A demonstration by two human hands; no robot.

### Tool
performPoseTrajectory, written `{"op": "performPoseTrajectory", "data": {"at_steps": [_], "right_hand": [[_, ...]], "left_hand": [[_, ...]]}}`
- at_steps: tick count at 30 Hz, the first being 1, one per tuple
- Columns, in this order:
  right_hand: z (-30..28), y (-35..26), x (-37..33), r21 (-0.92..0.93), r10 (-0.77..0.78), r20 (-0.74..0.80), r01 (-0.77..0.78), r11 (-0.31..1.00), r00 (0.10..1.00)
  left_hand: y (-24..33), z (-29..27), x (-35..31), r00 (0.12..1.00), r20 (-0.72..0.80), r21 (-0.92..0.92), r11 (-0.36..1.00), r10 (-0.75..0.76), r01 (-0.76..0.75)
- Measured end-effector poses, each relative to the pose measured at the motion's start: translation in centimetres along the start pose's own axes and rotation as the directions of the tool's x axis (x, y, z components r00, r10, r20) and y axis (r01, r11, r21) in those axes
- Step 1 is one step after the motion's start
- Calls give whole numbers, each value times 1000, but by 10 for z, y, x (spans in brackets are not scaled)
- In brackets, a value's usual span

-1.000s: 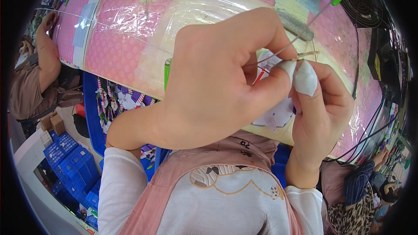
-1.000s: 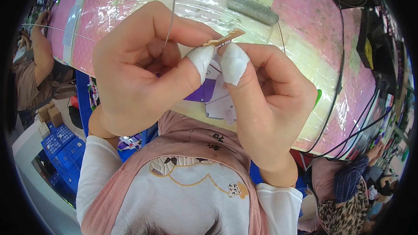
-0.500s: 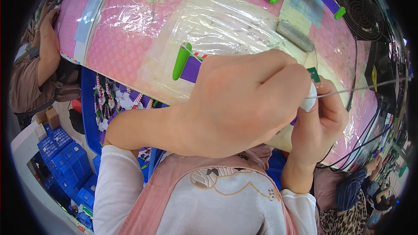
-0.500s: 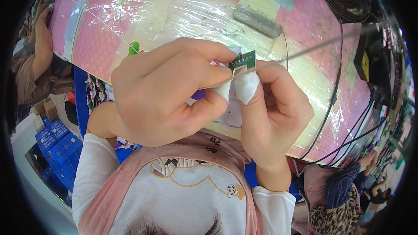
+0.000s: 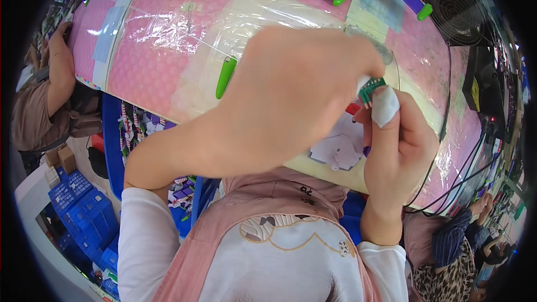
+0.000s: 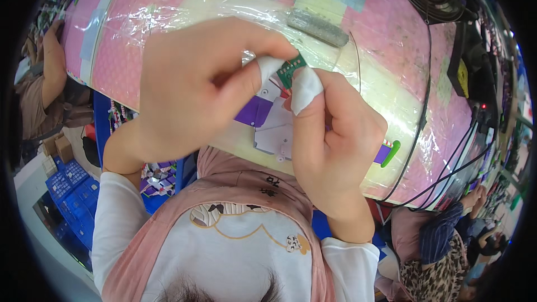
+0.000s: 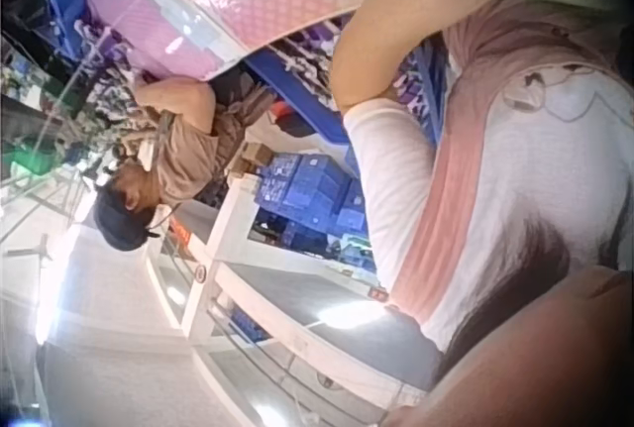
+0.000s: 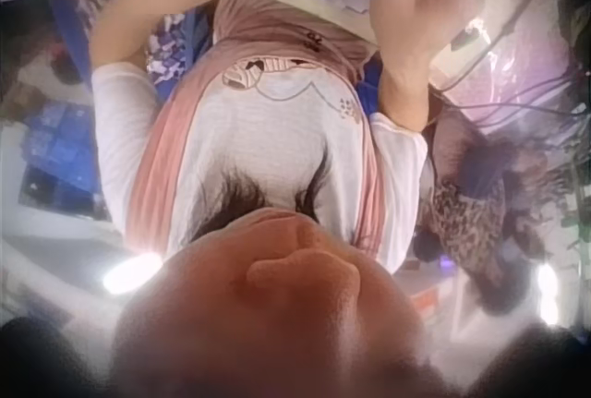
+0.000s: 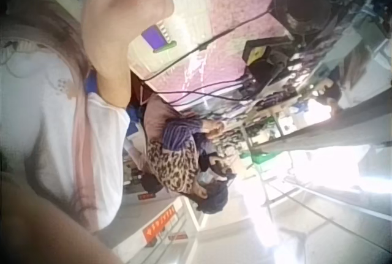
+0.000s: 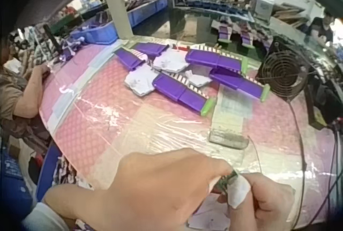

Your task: Soldering wires to a circuit board and assembling toy components on a factory assembly line.

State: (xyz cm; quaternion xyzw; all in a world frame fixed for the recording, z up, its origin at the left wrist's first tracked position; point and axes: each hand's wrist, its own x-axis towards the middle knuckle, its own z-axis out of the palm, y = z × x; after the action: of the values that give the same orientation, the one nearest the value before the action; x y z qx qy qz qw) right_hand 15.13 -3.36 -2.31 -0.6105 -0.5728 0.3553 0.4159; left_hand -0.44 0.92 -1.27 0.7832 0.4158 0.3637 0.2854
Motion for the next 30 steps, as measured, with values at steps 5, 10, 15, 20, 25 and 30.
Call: {"op": "performPoseTrajectory", "data": {"at_steps": [5, 10, 15, 20, 25, 30], "right_hand": [[-8, -17, 14, 443, 308, 269, -401, 802, 913], [-39, 19, 13, 16, 52, -74, -51, 999, 996], [-53, 39, 4, -210, 244, -23, -243, 947, 970], [-48, 39, 4, 196, 327, -86, -306, 932, 941], [-32, 9, 1, 204, -114, -135, 140, 969, 984], [-13, -2, 8, 405, 197, 20, -188, 895, 980]], "left_hand": [[13, 0, -7, 975, 36, 266, 938, 221, -222], [0, -5, 4, 998, 52, 67, 997, 31, -34], [-1, -3, 6, 929, 197, -220, 909, -314, 354], [6, -3, 7, 893, 181, -249, 859, -412, 447], [-2, -1, 5, 866, 141, -395, 775, -480, 494], [5, 1, 8, 870, 138, -386, 784, -473, 487]]}}
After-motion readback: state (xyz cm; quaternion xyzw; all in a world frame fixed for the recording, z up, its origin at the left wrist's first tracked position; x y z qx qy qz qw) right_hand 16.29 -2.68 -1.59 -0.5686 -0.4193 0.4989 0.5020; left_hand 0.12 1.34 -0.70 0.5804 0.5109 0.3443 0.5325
